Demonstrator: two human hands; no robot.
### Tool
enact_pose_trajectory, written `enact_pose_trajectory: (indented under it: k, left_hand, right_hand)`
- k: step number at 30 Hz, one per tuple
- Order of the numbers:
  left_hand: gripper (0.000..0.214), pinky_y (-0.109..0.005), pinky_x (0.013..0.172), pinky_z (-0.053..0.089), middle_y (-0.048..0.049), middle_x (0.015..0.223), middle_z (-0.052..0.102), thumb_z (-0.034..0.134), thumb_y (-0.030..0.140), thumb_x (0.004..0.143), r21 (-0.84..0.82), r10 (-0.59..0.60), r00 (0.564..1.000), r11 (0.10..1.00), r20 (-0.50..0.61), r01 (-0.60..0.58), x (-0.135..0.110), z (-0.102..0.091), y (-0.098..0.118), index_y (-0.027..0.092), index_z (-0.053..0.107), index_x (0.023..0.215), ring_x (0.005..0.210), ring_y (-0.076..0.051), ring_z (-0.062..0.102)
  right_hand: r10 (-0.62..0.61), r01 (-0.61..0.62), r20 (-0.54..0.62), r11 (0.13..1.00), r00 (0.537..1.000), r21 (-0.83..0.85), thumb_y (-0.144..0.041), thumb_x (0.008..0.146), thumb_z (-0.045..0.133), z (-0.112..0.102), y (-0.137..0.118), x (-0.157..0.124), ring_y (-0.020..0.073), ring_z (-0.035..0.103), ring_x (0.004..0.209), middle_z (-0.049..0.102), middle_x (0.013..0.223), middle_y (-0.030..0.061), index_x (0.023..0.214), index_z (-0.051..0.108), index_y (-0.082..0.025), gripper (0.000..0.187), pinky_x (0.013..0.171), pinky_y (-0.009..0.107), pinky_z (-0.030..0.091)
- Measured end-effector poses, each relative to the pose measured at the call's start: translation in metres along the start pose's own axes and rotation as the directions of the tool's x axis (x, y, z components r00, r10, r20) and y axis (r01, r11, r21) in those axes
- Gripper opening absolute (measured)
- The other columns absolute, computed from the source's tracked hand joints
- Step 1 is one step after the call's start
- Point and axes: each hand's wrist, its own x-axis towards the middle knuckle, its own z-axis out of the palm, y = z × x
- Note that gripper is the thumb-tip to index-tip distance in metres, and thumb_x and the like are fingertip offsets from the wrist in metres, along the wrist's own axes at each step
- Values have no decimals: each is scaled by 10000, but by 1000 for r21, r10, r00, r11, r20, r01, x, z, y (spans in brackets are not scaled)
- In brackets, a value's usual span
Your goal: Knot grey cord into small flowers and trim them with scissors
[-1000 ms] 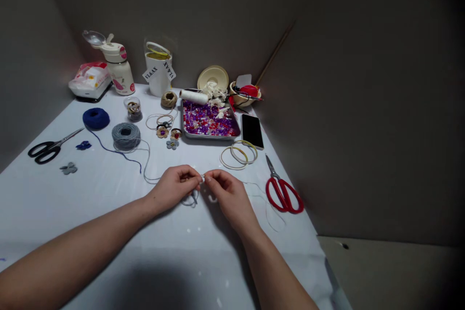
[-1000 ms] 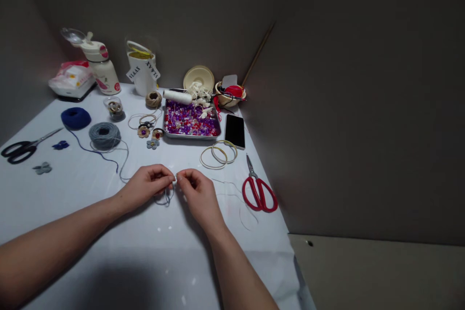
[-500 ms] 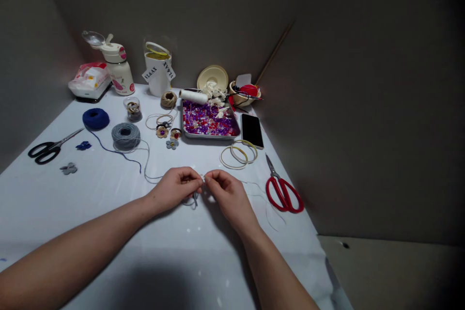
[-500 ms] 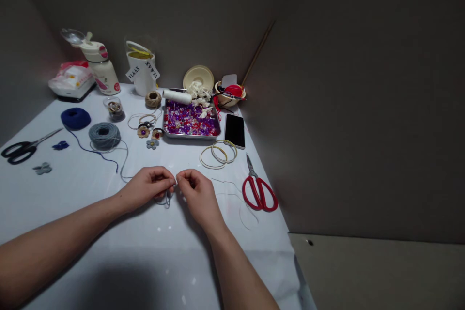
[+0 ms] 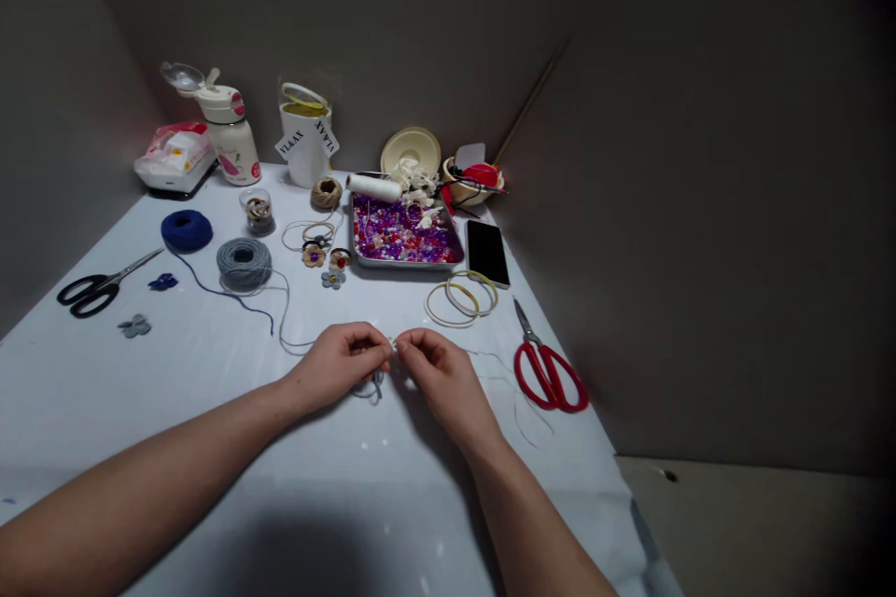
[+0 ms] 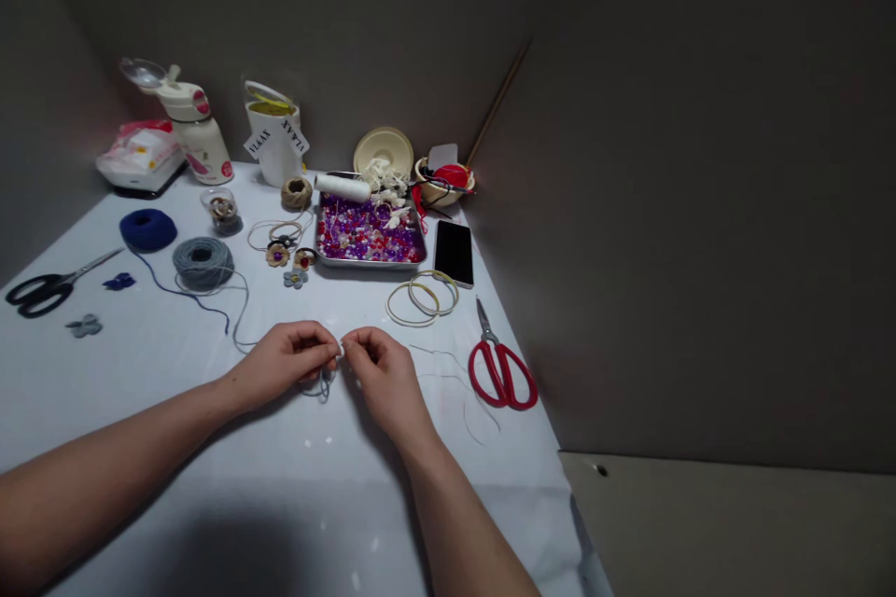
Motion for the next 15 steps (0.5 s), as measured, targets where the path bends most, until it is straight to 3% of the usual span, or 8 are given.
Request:
enact_pose_trajectory:
  k: [6, 10, 15]
  left_hand:
    - [167, -219, 484, 326, -6, 659, 598, 585, 302, 757, 6, 2, 1000, 1000, -3, -2, 0, 0, -1, 137, 609, 761, 500, -74, 435]
    - [141, -232, 534, 361, -3, 653, 592, 593, 272, 742, 57, 52, 996, 997, -69, -48, 1, -2, 0, 140, 630, 776, 557, -95, 471]
    - [116, -253, 618, 408, -20, 691, 628, 595, 254, 727, 96, 79, 994, 993, -72, -72, 2, -4, -1, 143, 631, 733, 636, -121, 525]
  right_hand:
    - [-12, 12, 19, 999, 1000, -34, -364, 812, 548, -1, 1, 0, 111, 395, 560, 508, 624, -28, 725, 570, -180, 204, 517, 240, 315]
    - [-31, 33, 25, 995, 999, -95, -373, 824, 535, -2, 2, 0, 117, 400, 565, 483, 620, -30, 743, 568, -181, 212, 521, 244, 323]
    - [-86, 95, 52, 973, 995, -212, -334, 852, 499, -2, 0, -3, 141, 476, 648, 559, 692, 1, 765, 579, -182, 192, 604, 257, 376]
